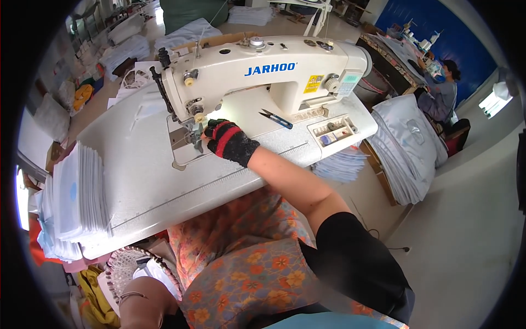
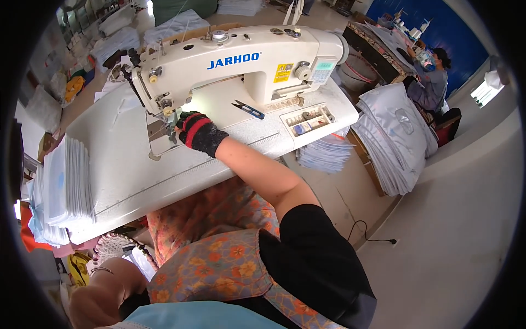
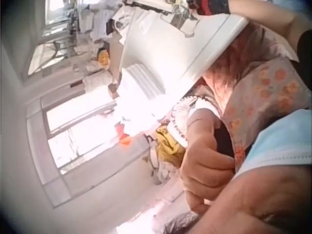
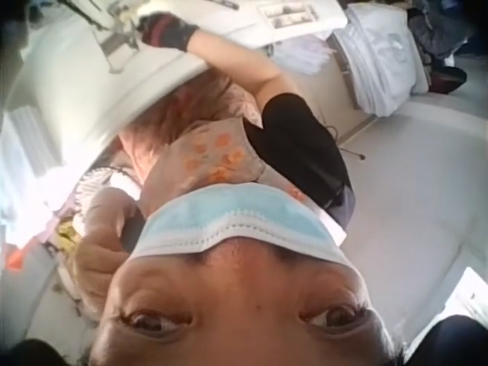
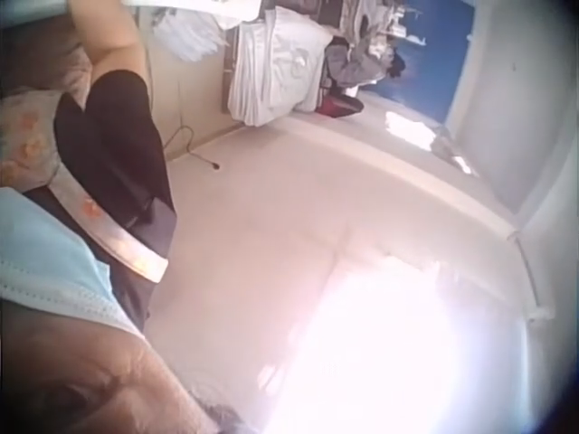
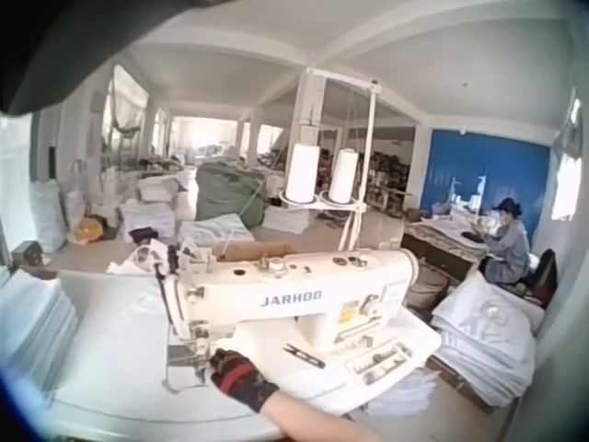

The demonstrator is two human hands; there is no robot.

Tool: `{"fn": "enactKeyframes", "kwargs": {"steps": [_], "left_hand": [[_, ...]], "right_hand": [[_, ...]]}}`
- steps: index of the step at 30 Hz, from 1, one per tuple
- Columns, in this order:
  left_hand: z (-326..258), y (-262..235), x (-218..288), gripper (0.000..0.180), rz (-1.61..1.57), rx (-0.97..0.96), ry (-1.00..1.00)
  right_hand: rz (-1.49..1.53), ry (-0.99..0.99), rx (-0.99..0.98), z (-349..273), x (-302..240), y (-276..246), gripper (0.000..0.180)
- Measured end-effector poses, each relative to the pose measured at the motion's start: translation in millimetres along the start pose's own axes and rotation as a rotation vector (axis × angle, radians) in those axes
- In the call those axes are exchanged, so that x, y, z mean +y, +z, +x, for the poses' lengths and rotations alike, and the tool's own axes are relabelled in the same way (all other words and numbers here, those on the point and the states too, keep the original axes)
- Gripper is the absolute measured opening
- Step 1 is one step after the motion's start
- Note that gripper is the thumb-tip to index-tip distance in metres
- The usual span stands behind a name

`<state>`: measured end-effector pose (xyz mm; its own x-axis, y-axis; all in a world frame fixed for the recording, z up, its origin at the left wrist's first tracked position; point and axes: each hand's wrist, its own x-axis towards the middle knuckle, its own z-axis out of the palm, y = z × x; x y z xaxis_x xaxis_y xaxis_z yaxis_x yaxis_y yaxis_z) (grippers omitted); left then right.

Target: Sewing together pre-cut white fabric panels using an industrial sewing machine.

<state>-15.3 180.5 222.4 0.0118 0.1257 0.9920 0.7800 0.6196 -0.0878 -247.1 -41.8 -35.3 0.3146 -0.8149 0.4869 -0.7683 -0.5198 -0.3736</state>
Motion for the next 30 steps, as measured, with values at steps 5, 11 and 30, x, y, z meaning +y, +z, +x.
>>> {"fn": "enactKeyframes", "kwargs": {"steps": [5, 11, 30], "left_hand": [[6.3, -11.0, -4.2, 0.014, -0.758, -0.166, -0.476], [-15.5, 10.7, -19.6, 0.008, 0.480, 0.086, 0.149], [2.6, -2.8, -14.6, 0.016, -0.718, -0.108, -0.419]], "right_hand": [[0.012, -0.016, 0.008, -1.0, 0.3, -4.7, 0.030], [-0.014, 0.027, -0.025, -3.0, 7.6, -1.5, 0.029], [-0.025, -0.015, 0.029, -2.0, -8.3, -13.2, 0.021]]}}
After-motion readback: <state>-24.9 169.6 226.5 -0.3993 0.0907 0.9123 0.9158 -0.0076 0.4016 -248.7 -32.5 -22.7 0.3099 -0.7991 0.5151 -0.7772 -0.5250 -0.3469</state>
